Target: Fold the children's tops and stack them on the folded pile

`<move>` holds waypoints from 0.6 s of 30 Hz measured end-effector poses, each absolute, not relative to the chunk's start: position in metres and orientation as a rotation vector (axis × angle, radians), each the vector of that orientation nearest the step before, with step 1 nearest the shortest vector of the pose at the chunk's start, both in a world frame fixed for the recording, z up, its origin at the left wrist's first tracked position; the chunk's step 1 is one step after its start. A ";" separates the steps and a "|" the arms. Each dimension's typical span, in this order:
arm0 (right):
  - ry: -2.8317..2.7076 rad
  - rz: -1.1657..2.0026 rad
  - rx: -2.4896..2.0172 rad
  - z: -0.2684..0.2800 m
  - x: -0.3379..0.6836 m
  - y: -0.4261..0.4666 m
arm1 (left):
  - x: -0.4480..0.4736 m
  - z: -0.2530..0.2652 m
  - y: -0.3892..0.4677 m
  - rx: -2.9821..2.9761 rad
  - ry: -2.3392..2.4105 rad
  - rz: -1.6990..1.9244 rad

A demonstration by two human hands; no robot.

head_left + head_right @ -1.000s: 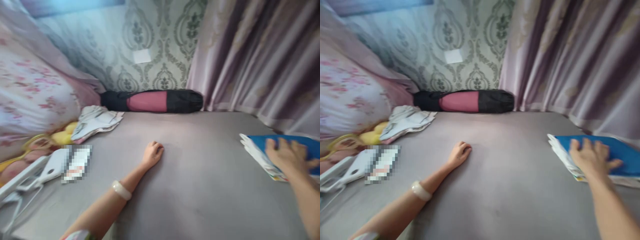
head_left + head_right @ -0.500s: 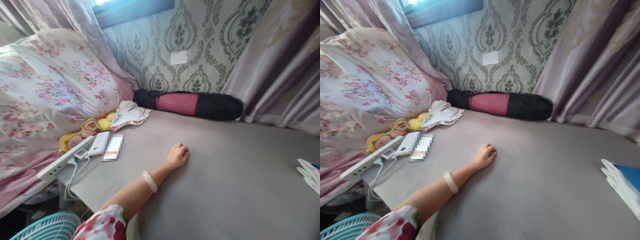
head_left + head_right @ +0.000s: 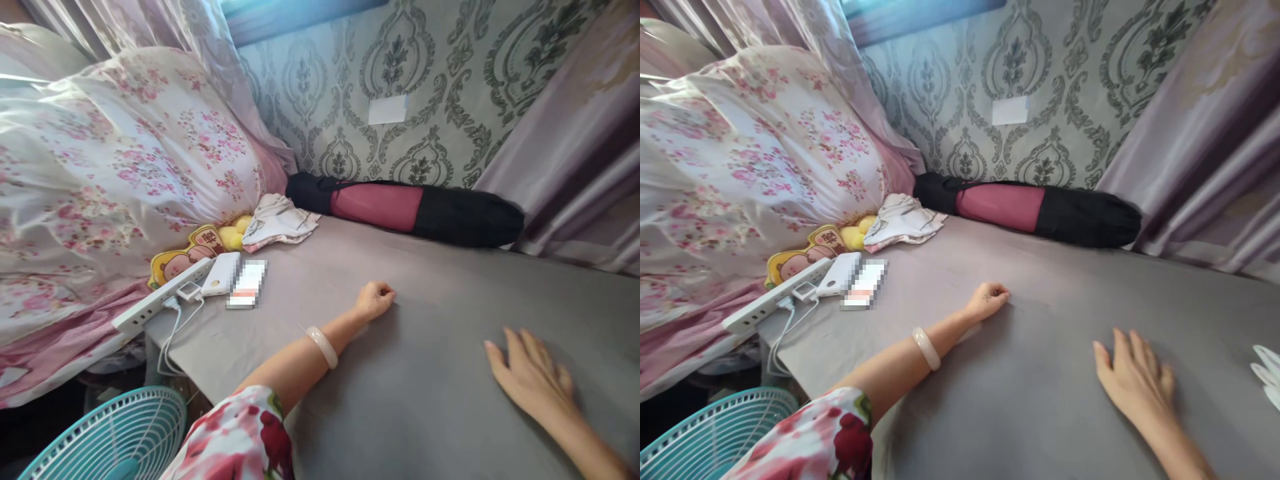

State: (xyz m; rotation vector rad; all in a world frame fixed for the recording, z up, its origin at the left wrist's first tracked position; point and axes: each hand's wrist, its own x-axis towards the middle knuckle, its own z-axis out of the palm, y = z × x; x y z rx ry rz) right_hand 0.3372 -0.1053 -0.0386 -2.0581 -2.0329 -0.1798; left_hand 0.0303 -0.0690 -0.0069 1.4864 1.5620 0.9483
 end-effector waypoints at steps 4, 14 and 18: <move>-2.208 -0.084 -1.969 -0.049 0.272 -0.097 | 0.012 0.004 -0.061 1.003 1.569 1.113; -2.323 -0.238 -1.777 -0.044 0.234 -0.115 | -0.146 0.016 -0.044 0.697 1.950 1.302; -2.316 -0.272 -1.769 -0.043 0.232 -0.117 | -0.218 0.023 -0.043 0.625 2.236 1.459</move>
